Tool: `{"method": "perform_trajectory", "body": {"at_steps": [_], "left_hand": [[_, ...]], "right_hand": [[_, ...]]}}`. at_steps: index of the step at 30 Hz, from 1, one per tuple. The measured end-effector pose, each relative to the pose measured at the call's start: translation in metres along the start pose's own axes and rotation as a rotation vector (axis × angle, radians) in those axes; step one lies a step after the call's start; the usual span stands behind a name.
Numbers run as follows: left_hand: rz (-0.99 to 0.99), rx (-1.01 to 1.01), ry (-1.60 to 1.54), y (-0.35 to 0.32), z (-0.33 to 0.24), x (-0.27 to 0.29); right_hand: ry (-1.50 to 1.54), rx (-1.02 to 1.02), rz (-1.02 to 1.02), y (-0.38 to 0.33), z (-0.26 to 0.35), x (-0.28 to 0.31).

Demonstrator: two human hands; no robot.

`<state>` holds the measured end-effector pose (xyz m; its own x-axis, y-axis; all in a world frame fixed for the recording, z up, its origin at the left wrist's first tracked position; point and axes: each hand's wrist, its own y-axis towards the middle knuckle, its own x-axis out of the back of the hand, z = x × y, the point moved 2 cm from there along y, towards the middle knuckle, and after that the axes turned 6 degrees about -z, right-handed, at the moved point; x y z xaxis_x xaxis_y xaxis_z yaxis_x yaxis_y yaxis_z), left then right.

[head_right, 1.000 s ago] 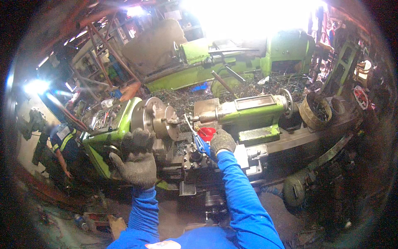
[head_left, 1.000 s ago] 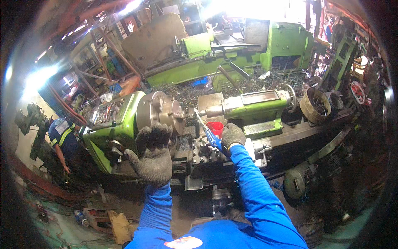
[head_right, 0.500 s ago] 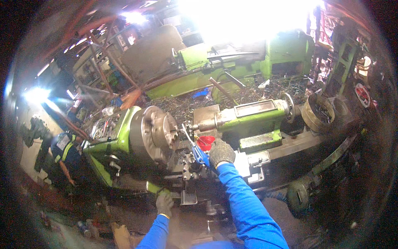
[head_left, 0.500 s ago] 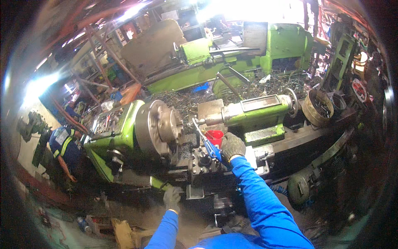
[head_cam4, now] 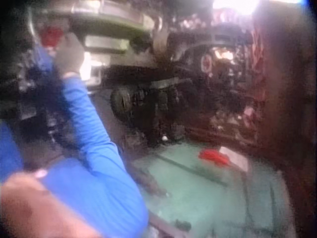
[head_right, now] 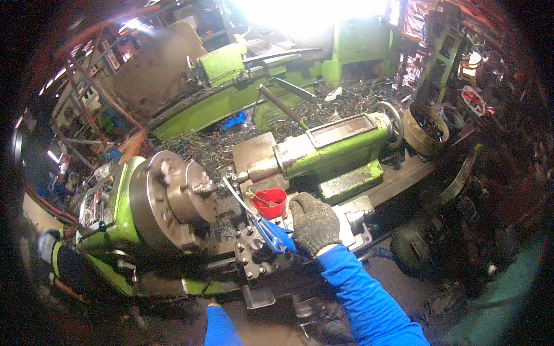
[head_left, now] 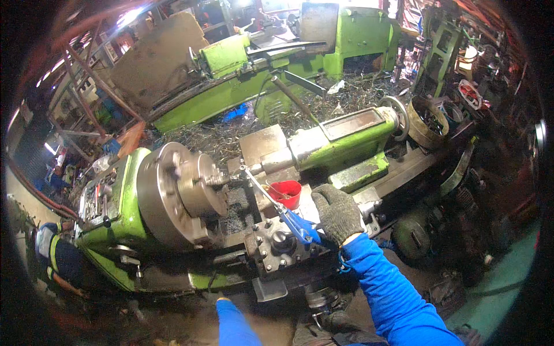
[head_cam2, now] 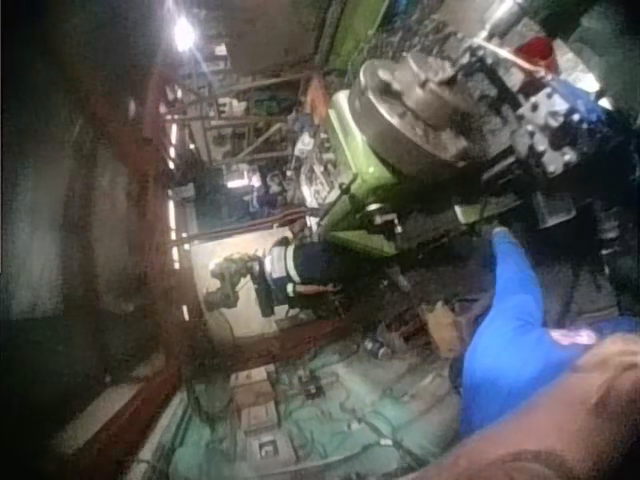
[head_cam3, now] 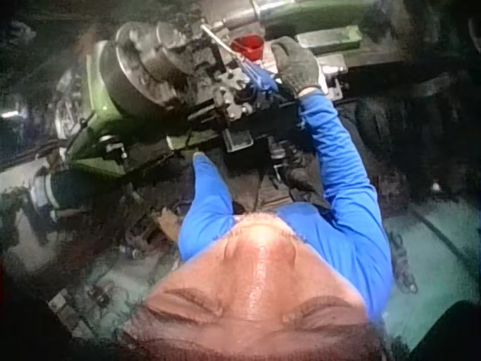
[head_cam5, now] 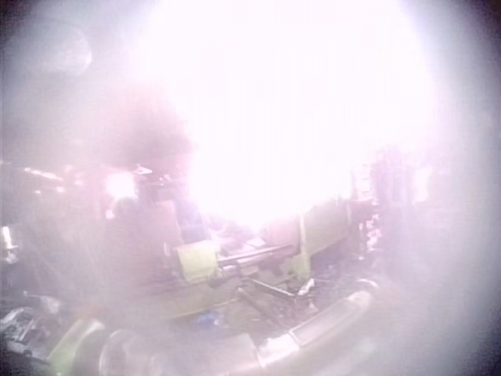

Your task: The person operates a metal lathe, adjusting the chuck and tool post while the workpiece rotates. They use a wrench to tighten components and a brush to clear metal shavings from the chuck area.

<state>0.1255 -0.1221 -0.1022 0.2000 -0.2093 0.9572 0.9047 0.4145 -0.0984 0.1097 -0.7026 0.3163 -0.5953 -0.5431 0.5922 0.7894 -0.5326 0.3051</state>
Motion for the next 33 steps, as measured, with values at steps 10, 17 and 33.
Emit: {"method": "perform_trajectory", "body": {"at_steps": [10, 17, 33], "left_hand": [[0.051, -0.053, -0.116, -0.086, -0.012, -0.114], [0.322, 0.016, -0.328, -0.124, -0.020, -0.068], [0.542, 0.017, -0.658, -0.150, -0.008, -0.070]], "right_hand": [[0.114, -0.001, -0.106, -0.008, 0.005, 0.019], [-0.075, 0.548, -0.047, -0.046, 0.037, 0.041], [0.267, 0.311, 0.018, 0.015, 0.033, 0.090]]}}
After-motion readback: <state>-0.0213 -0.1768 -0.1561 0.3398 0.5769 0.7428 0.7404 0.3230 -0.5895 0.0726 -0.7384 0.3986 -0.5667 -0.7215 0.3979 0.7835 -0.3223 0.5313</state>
